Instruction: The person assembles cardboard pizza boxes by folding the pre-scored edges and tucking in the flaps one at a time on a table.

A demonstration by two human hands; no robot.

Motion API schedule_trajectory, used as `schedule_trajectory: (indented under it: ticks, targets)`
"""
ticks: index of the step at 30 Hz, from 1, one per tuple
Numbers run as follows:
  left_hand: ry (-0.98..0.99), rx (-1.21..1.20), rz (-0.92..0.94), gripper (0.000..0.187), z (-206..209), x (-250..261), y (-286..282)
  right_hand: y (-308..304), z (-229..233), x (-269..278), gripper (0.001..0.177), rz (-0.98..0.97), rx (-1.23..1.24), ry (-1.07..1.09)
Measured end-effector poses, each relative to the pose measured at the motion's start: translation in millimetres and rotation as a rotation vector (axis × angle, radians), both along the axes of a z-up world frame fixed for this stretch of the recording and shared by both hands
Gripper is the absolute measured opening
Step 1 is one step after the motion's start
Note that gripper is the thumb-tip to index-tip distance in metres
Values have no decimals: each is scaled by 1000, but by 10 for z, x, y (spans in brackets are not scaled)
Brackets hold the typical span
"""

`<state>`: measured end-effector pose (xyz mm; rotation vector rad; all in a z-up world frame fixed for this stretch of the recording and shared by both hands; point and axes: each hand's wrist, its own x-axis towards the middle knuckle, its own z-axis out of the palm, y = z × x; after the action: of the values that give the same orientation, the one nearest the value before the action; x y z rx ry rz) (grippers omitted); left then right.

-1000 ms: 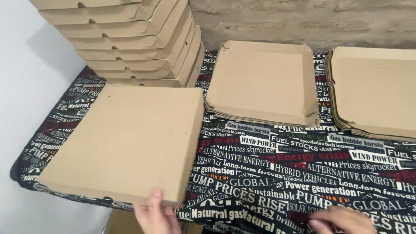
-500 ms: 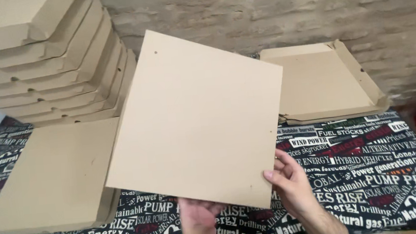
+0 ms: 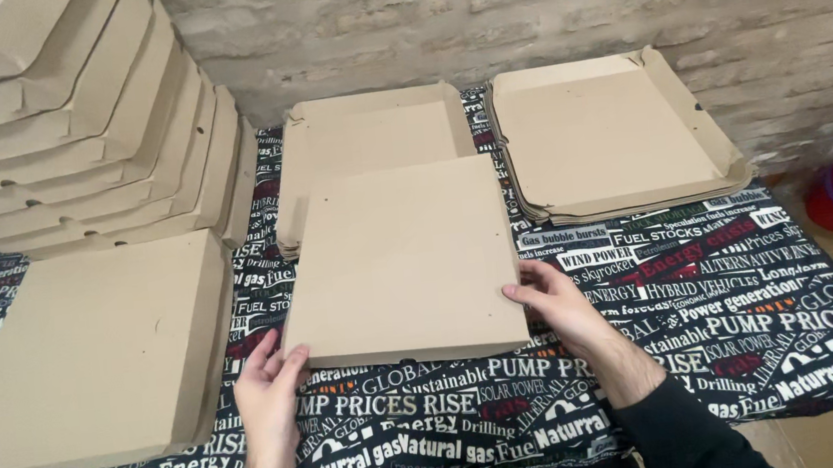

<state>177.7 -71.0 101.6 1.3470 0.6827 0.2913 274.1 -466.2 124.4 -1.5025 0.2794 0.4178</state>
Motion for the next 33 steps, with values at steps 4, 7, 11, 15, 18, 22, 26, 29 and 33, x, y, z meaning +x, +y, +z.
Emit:
schedule_trajectory:
  ticks: [4, 7, 11, 15, 18, 22, 26, 29, 33]
  targets:
    - [-18, 66, 48, 76, 274, -145, -114, -23, -184, 131, 53, 6, 6, -147]
    - [-79, 130, 91, 64, 430, -253, -193, 42, 109, 57, 72, -50, -5, -125]
    - [22, 265, 42, 69, 441, -257, -200, 88, 176, 61, 70, -48, -14, -115]
    - [-38, 285, 64, 63, 511, -302, -216, 16, -118, 109, 68, -60, 33, -279]
    - [72, 218, 41, 69, 694, -301, -261, 33, -159, 146, 69, -42, -12, -330]
    - [-96, 326, 95, 65, 392, -310, -158, 60, -140, 142, 66, -31, -8, -389]
    - [-212, 477, 64, 67, 330, -350, -149, 26, -133, 124, 66, -111, 130, -430]
    - [-294, 561, 29, 68, 421, -324, -214, -53, 98, 53, 95, -127, 421, -437]
    - [-180, 549, -310, 96, 535, -156, -422, -575, 259, -87, 57, -152, 564, -720]
